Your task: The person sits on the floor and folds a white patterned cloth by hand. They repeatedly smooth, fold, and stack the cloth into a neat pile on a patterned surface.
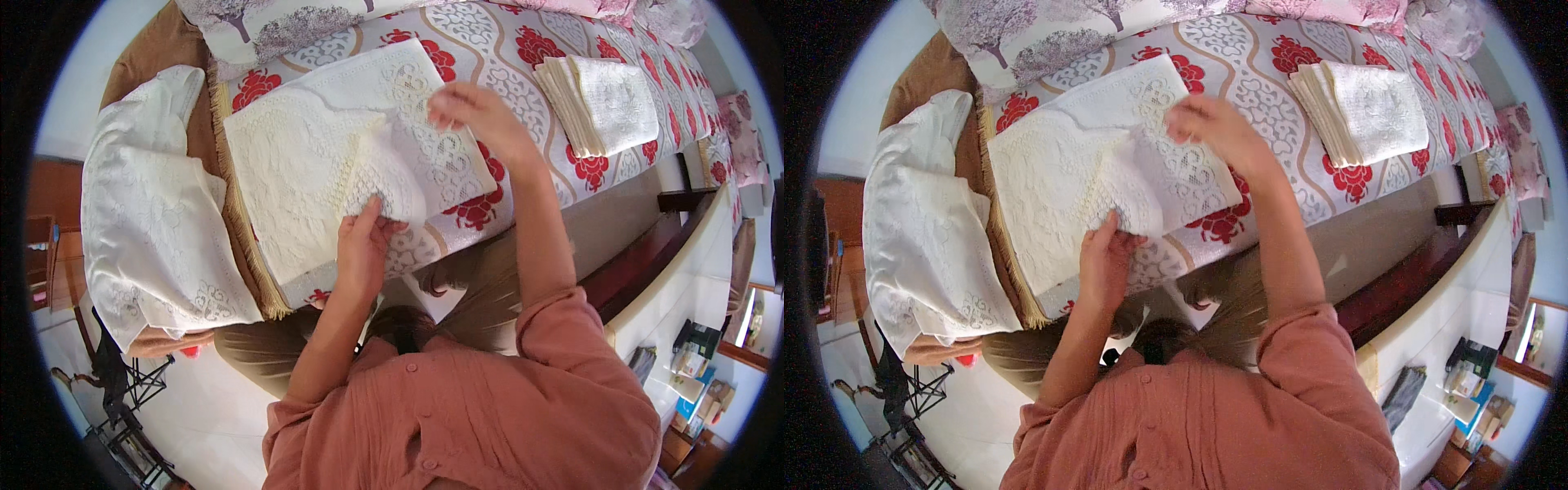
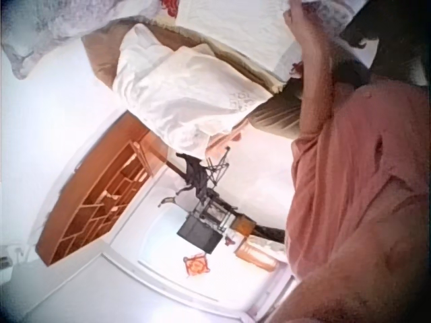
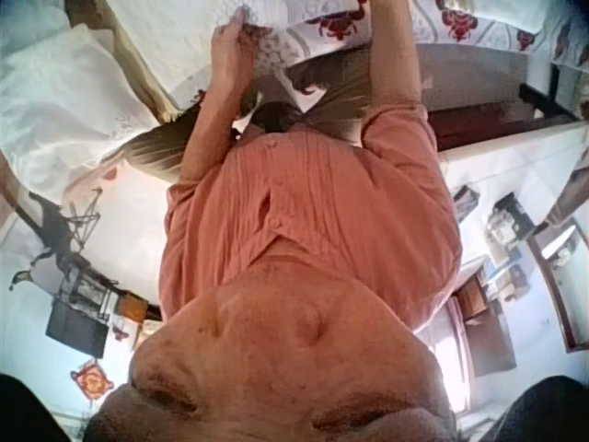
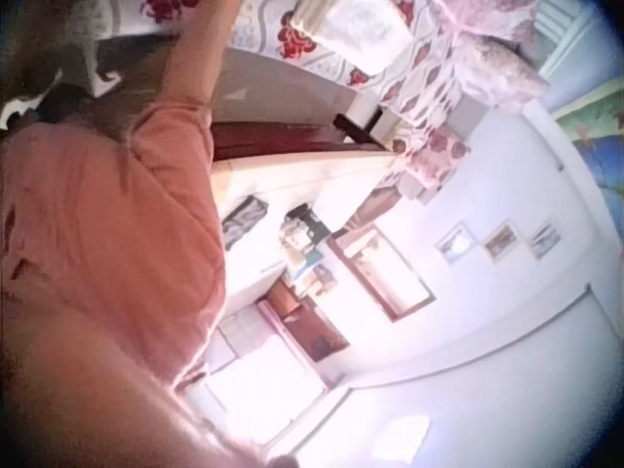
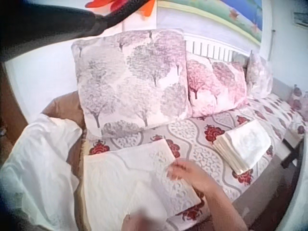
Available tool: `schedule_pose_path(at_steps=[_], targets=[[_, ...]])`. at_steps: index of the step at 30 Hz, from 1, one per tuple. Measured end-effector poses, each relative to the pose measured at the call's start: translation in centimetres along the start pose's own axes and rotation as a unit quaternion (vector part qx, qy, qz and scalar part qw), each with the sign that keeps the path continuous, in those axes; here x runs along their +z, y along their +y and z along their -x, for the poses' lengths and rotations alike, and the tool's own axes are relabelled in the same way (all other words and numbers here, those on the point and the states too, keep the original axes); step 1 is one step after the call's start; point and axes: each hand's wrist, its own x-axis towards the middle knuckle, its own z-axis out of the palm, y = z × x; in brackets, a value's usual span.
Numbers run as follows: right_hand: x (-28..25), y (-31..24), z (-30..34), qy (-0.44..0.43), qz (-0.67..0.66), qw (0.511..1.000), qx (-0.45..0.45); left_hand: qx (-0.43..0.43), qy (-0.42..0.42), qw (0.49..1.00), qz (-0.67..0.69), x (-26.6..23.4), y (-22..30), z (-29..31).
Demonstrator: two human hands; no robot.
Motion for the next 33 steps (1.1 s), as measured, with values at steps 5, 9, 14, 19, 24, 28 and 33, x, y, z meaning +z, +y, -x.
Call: schedule_pose_path(at_steps=[5, 9, 14, 19, 24, 28, 33], targets=[[4.3, 1.9, 7.8, -0.047, -0.075, 0.992, 0.087, 0.032, -0.043, 0.998, -0.025, 2.7, -0.4, 1.3], [4.8, -1.2, 8.6, 0.013, -0.140, 0.990, 0.006, 0.104, -0.099, 0.973, -0.178, 3.5, -1.7, 2.7], [2.3, -5.9, 7.3, 0.043, -0.094, 0.993, -0.047, 0.206, -0.036, 0.706, -0.677, 0.4, 0.6, 2.6], [0.4, 1.2, 8.3, 0.089, 0.061, 0.993, 0.046, 0.500, 0.121, 0.422, -0.747, -9.8, 1.3, 2.3], [0.2, 7.2, 8.7, 0.123, 0.032, 0.991, 0.027, 0.377, 0.098, 0.555, -0.736, -12.5, 1.7, 4.4], [0.0, 7.6, 8.6, 0.163, 0.152, 0.975, 0.008, 0.361, 0.101, 0.551, -0.746, -12.6, 1.6, 4.1], [-0.1, 8.1, 9.5, 0.167, 0.042, 0.985, -0.030, 0.316, 0.101, 0.529, -0.781, -12.7, 0.8, 5.5]])
